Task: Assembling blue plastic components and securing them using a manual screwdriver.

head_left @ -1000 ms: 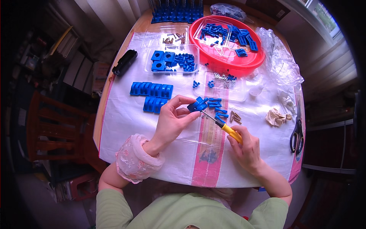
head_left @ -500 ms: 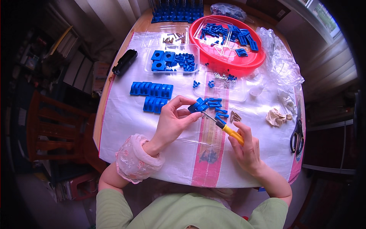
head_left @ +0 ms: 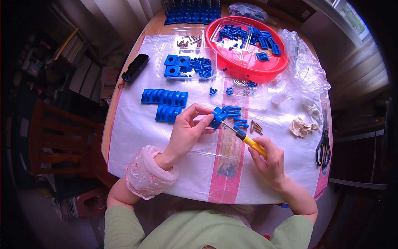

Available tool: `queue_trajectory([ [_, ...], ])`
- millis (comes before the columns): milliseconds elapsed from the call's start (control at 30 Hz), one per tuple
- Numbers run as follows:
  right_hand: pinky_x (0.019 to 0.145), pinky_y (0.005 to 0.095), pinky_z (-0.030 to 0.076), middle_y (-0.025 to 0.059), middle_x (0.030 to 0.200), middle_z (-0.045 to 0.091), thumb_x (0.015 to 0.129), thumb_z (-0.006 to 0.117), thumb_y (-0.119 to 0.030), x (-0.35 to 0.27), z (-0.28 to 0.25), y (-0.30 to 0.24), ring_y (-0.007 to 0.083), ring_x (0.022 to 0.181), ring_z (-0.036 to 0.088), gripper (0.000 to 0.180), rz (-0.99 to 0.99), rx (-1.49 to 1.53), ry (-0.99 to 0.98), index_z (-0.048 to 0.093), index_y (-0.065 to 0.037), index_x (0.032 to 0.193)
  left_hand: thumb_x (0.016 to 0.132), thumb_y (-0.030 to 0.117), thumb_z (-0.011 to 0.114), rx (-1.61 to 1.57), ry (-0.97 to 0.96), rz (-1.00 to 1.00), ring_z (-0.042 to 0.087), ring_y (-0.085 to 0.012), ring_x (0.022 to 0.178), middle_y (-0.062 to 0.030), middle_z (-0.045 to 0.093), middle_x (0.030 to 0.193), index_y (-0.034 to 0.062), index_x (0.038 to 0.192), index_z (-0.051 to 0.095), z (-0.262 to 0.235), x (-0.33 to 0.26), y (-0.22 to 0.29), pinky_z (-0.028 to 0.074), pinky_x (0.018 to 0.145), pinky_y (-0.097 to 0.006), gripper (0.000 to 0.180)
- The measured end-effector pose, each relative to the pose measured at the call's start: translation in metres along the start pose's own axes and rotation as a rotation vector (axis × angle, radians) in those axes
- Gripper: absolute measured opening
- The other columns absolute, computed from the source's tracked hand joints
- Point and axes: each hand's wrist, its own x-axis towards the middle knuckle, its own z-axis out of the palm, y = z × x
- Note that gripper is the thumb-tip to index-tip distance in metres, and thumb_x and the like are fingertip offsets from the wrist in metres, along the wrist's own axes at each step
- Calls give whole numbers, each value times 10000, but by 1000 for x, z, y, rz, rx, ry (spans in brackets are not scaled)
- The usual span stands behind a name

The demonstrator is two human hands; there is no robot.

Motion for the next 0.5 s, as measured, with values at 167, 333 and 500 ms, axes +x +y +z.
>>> queue_trajectory([
  [167,581,386,550,147,895,740,928,781,-115,-1,-4,-2,298,686,730,272,49,-29,-83,668,-38,1163,1057,121,651,-22,-6,1,745,-166,1036,-97,701,1233,39,1192,634,0,-1,0,653,806,-269,160],
  [333,599,391,558,156,924,744,943,766,-122,-1,-6,0,301,708,735,280,37,-56,-122,662,-41,1190,1055,117,652,-16,6,-16,743,-166,1036,-98,697,1236,33,1189,633,3,-2,2,655,805,-270,159],
  [500,605,417,550,182,982,729,907,790,-76,1,0,-4,340,748,729,400,-51,10,-32,595,-52,1256,1053,112,654,-5,11,-11,740,-158,1036,-97,706,1214,31,1185,634,2,-2,4,654,805,-265,157],
])
